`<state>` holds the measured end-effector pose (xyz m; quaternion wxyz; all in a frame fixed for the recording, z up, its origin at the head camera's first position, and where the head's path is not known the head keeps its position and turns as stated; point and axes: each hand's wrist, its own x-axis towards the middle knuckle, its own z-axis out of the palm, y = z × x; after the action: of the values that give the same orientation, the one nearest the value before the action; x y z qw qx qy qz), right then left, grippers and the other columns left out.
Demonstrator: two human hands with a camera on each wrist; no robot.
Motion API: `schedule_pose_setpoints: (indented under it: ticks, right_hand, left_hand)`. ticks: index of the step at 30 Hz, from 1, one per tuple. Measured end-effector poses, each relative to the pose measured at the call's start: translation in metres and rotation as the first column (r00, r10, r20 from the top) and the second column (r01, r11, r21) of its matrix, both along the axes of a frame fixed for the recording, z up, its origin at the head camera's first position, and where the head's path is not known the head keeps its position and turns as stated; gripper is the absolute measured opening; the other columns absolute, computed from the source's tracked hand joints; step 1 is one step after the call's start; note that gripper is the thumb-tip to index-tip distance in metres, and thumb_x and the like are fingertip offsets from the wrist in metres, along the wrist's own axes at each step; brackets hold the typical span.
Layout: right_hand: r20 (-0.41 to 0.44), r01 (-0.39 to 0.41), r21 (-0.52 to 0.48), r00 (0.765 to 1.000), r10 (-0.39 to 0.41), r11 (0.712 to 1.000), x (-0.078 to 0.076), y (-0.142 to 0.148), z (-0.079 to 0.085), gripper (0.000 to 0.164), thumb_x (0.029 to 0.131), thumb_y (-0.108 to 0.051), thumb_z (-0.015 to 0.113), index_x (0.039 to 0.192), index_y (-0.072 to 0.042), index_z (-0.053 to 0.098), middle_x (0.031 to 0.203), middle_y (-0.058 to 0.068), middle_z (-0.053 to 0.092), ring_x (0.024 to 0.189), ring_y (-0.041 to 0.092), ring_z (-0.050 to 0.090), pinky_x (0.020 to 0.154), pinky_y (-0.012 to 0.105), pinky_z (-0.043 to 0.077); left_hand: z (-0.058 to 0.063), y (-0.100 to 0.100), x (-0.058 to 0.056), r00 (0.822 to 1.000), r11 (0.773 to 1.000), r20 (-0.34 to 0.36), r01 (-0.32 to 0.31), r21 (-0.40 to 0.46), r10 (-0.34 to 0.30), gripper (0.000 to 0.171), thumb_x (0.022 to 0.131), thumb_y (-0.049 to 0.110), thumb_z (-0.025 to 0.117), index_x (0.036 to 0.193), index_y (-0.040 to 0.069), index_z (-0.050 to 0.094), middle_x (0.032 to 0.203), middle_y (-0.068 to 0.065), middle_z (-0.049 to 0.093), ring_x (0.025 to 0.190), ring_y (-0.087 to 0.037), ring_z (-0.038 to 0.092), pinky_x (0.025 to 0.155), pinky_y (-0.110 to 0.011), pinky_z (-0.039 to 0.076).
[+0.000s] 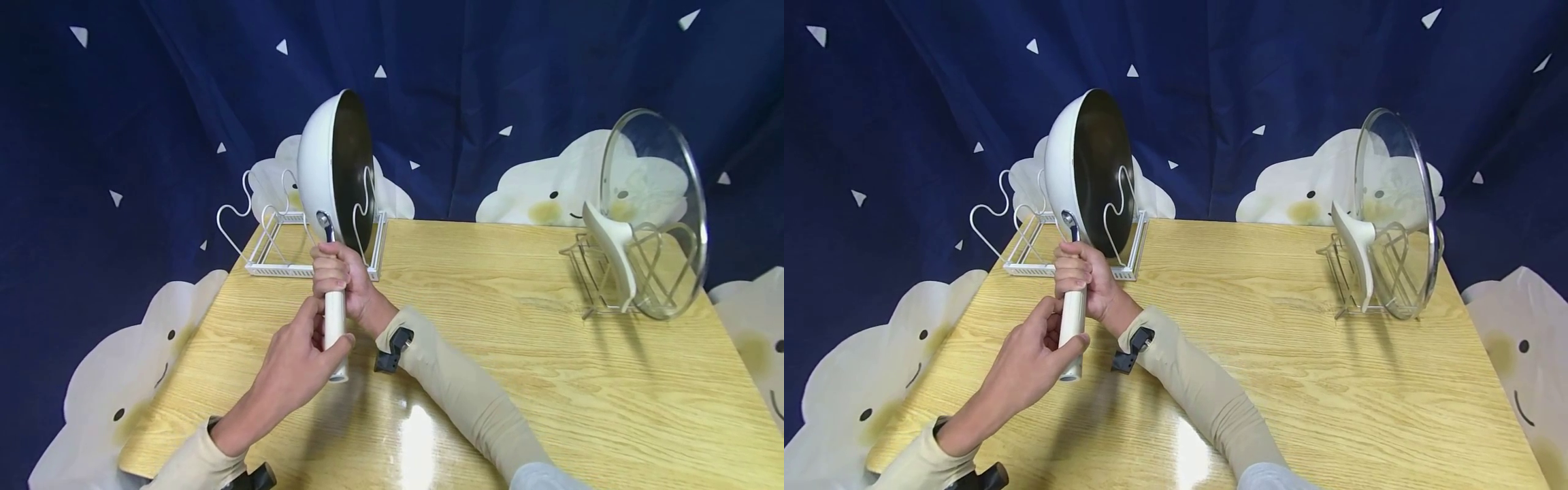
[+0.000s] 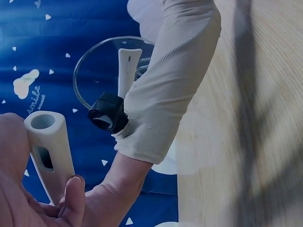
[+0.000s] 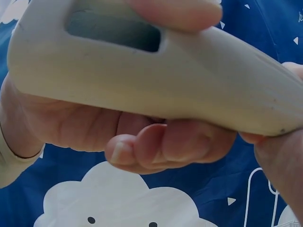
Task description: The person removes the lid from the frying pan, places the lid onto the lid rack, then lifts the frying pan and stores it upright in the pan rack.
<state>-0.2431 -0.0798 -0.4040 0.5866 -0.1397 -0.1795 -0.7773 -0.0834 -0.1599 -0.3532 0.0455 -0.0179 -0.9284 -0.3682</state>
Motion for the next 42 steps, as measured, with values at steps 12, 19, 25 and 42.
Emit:
schedule_pose_setpoints:
  ticks: [12, 19, 25, 42]
  right_hand:
    - [-0.005, 0.006, 0.001, 1.0, -0.006, 1.0, 0.001, 0.001, -0.009, 0.038, 0.097, -0.009, 0.053, 0.066, -0.018, 0.032, 0.051, -0.014, 0.021, 0.039, 0.002, 0.024, 0.039, 0.024, 0.04]
    - [-0.002, 0.0, -0.006, 1.0, 0.0, 1.0, 0.002, 0.002, -0.013, 0.038, 0.097, -0.009, 0.053, 0.067, -0.018, 0.032, 0.051, -0.014, 0.022, 0.039, 0.003, 0.027, 0.039, 0.024, 0.04]
    - [-0.011, -0.005, -0.008, 1.0, 0.005, 1.0, 0.002, 0.002, -0.016, 0.039, 0.097, -0.009, 0.053, 0.067, -0.02, 0.03, 0.052, -0.014, 0.021, 0.039, 0.003, 0.026, 0.04, 0.023, 0.039]
    - [-0.028, -0.021, 0.011, 0.999, 0.022, 1.0, 0.001, 0.001, -0.027, 0.042, 0.096, -0.01, 0.054, 0.067, -0.021, 0.027, 0.051, -0.014, 0.021, 0.039, 0.004, 0.026, 0.04, 0.021, 0.037]
  left_hand:
    - [-0.01, 0.003, 0.002, 0.999, 1.0, -0.037, -0.006, -0.011, 0.005, 0.033, 0.085, 0.021, 0.071, 0.114, 0.016, 0.057, 0.081, 0.003, 0.062, 0.068, -0.009, 0.057, 0.057, -0.027, 0.048]
    - [-0.015, 0.003, 0.002, 0.999, 1.0, -0.039, -0.007, -0.016, 0.006, 0.035, 0.084, 0.021, 0.071, 0.116, 0.017, 0.057, 0.079, 0.004, 0.062, 0.067, -0.009, 0.056, 0.055, -0.027, 0.047]
    - [-0.018, 0.003, 0.002, 1.0, 1.0, -0.022, -0.014, -0.01, 0.014, 0.035, 0.085, 0.022, 0.071, 0.116, 0.016, 0.057, 0.08, 0.003, 0.062, 0.067, -0.01, 0.057, 0.055, -0.027, 0.048]
    - [-0.032, 0.002, 0.003, 0.999, 0.999, -0.02, -0.032, 0.004, 0.032, 0.041, 0.085, 0.022, 0.071, 0.122, 0.014, 0.056, 0.081, 0.002, 0.062, 0.068, -0.011, 0.057, 0.057, -0.027, 0.048]
